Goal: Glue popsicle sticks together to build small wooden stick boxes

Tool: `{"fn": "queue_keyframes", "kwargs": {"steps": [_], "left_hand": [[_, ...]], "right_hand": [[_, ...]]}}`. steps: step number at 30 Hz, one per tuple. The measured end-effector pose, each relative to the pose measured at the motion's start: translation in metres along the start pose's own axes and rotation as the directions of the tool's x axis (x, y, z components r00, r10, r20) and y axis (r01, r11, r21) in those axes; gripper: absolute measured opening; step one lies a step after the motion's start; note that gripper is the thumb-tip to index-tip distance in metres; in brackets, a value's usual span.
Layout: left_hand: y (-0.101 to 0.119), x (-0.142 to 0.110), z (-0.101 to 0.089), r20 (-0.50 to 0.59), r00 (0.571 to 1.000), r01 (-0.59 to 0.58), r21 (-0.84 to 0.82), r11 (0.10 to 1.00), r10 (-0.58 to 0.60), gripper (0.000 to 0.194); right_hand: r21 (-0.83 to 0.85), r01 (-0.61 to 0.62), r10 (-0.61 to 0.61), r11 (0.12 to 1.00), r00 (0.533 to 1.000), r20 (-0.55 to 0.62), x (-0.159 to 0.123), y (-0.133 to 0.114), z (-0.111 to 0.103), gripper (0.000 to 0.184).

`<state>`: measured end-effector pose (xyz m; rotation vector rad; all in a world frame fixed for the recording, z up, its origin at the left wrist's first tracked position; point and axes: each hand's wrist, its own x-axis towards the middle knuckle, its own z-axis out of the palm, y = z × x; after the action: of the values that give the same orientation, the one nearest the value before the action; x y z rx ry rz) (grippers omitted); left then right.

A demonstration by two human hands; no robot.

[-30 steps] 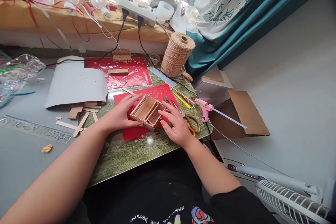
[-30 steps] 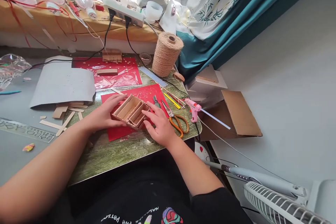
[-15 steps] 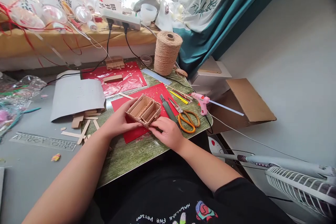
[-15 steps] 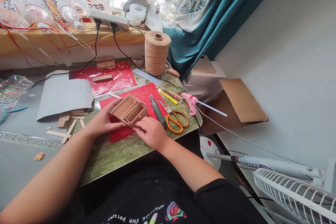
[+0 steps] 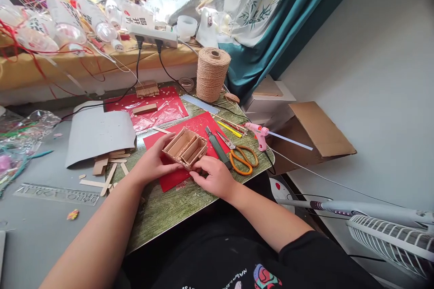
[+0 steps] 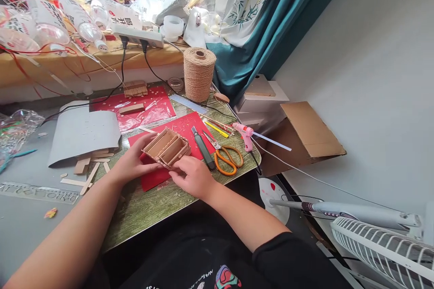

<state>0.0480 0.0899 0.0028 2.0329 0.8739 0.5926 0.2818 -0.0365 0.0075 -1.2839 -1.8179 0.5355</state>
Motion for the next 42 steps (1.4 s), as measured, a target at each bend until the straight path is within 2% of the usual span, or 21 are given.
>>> {"fn": "queue_keyframes", "kwargs": {"steps": [3,6,9,12,17,19,22,24,27,29,31,34,38,42], "left_hand": [[-0.001,0.002,-0.001,0.007,1.0,0.008,-0.019,1.0,-0.008,0.091],[-0.003,0.004,-0.002,-0.014,1.0,-0.002,-0.043,0.999,0.001,0.082],[-0.006,0.005,-0.001,-0.034,0.999,0.0,-0.058,0.998,-0.002,0.075],[-0.01,0.006,-0.001,-0.084,0.996,0.013,-0.056,0.998,-0.018,0.075],[-0.012,0.006,-0.003,-0.238,0.964,-0.127,-0.011,0.992,0.12,0.069],[-0.008,0.004,-0.005,-0.266,0.946,-0.18,0.043,0.983,0.184,0.062],[0.002,0.0,-0.005,-0.202,0.944,-0.224,0.191,0.956,0.261,0.058],[0.007,-0.001,-0.004,-0.152,0.95,-0.224,0.28,0.933,0.273,0.06],[0.01,0.0,0.0,-0.151,0.951,-0.21,0.32,0.924,0.269,0.058],[0.008,0.001,0.001,-0.162,0.947,-0.215,0.318,0.923,0.276,0.053],[0.006,0.002,0.001,-0.167,0.94,-0.236,0.319,0.918,0.299,0.049],[0.006,0.003,0.001,-0.173,0.929,-0.26,0.321,0.911,0.326,0.047],[0.014,0.004,0.005,-0.204,0.94,-0.213,0.279,0.936,0.275,0.041],[0.023,0.003,0.013,-0.267,0.938,-0.154,0.247,0.957,0.22,0.035]], "right_hand": [[0.048,-0.003,0.011,0.999,0.987,-0.161,0.004,0.004,-0.013,0.005],[0.047,-0.074,0.084,0.996,0.953,-0.289,0.013,0.01,-0.028,0.01],[0.107,-0.127,0.152,0.986,0.952,-0.265,0.022,0.017,-0.035,0.017],[0.185,-0.159,0.201,0.97,0.95,-0.238,0.026,0.022,-0.032,0.019],[0.268,-0.225,0.287,0.937,0.932,-0.221,0.024,0.023,-0.019,0.017],[0.266,-0.215,0.273,0.94,0.94,-0.205,0.021,0.02,-0.017,0.015],[0.247,-0.142,0.189,0.959,0.966,-0.177,0.021,0.016,-0.019,0.012],[0.221,-0.097,0.137,0.97,0.975,-0.175,0.022,0.014,-0.023,0.009],[0.163,-0.054,0.085,0.985,0.978,-0.191,0.025,0.017,-0.026,0.008],[0.116,-0.042,0.068,0.992,0.971,-0.227,0.027,0.021,-0.027,0.025],[0.072,-0.054,0.069,0.996,0.97,-0.233,0.027,0.025,-0.026,0.054],[0.026,-0.113,0.116,0.993,0.987,-0.115,0.027,0.029,-0.023,0.086],[0.053,-0.181,0.18,0.982,0.983,0.027,0.027,0.033,-0.014,0.1],[0.046,-0.218,0.218,0.975,0.976,0.007,0.024,0.038,0.001,0.105]]}}
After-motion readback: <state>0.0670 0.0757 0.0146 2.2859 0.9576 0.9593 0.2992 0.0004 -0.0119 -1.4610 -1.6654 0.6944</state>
